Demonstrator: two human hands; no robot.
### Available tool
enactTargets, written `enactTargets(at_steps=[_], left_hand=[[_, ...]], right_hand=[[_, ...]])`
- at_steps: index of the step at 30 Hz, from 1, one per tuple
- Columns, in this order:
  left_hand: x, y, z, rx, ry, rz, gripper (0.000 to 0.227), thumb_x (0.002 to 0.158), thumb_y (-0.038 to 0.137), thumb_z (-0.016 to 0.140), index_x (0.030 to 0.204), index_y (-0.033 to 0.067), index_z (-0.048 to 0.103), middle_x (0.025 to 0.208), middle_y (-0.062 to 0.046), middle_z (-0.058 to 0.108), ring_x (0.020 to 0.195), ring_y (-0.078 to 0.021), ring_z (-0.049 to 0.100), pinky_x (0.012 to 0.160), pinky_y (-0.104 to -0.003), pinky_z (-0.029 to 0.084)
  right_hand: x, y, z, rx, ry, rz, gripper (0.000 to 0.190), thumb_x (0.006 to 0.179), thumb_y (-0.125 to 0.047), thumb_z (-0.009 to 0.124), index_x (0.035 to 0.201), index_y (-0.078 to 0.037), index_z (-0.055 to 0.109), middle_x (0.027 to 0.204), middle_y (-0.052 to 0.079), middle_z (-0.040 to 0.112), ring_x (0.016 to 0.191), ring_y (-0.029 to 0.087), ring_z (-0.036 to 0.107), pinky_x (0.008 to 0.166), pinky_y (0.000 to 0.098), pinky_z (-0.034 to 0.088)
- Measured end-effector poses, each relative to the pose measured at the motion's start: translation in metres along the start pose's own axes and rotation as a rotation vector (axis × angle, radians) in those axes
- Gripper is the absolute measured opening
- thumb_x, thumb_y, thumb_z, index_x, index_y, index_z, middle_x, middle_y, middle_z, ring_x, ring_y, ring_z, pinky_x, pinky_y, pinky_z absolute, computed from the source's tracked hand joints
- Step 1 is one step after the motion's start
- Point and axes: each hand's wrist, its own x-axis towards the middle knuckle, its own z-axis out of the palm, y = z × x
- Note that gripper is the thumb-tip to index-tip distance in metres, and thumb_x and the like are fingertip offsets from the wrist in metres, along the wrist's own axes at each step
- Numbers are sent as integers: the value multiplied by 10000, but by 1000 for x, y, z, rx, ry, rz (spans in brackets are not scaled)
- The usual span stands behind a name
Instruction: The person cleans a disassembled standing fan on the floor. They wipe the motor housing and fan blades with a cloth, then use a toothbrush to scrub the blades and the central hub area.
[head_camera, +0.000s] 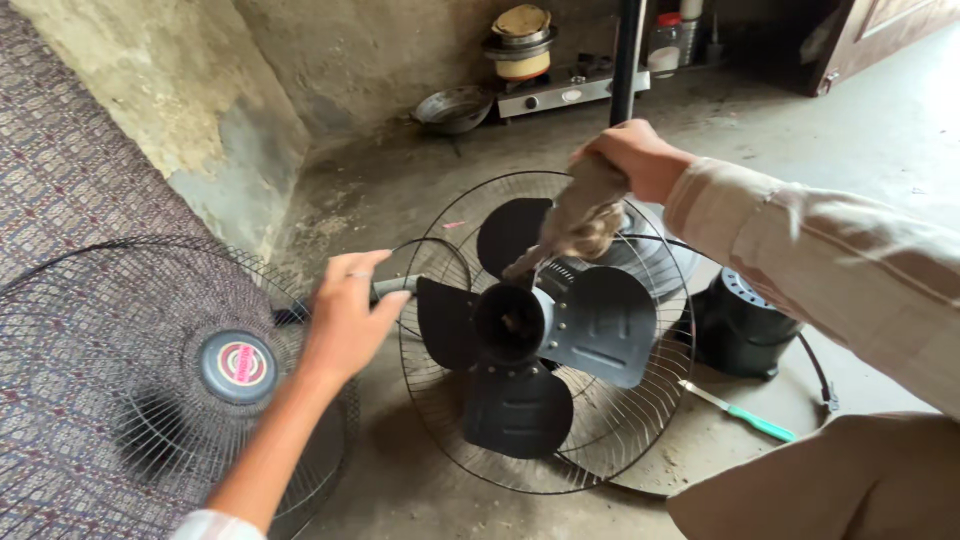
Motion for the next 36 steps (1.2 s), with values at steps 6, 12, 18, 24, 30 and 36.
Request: enactTargets(at_steps=[6,12,18,24,30,36], left_hand=[[24,87,117,-130,-500,-116,432,814,365,807,1110,57,742,1154,-194,705,1105,-344,696,979,-424,539],[-59,127,209,271,-513,206,861,713,312,861,1443,43,491,1420,-181,523,1385,-348,491,1050,-479,442],[-103,120,279,407,-245,557,869,858,346,711,1585,24,363,1642,-206,341,1497,-351,355,1203,-539,300],[-114,88,316,525,-124,625,644,997,152,529,1576,-59,342,1644,-210,370,1498,-330,409,1210,-483,340],[-117,78,323,425,-52,541,660,962,141,533,1568,-57,362,1640,-195,372,1475,-293,439,1219,-443,333],[-120,58,295,424,-51,463,632,883,67,585,1486,-57,441,1598,-151,449,1472,-257,482,1214,-440,353]], right_hand=[[-30,-27,38,75,-138,-115,178,909,-59,623,885,-22,796,860,108,765,740,169,710,671,296,589],[-34,-28,33,98,-66,-68,129,881,-27,653,873,-9,780,836,125,748,729,204,716,668,315,609],[-31,-3,8,-64,-11,-61,180,881,-22,629,899,-15,808,870,122,764,759,193,704,678,308,584],[-54,-2,-8,-241,26,14,156,878,-56,668,910,-63,820,936,99,777,828,181,712,788,307,597],[-65,9,4,-496,-44,10,165,841,-47,699,912,-114,832,999,64,798,911,183,736,901,323,597],[-28,10,3,-649,-54,-108,126,849,-124,738,927,-159,831,1001,52,801,925,175,737,899,321,596]])
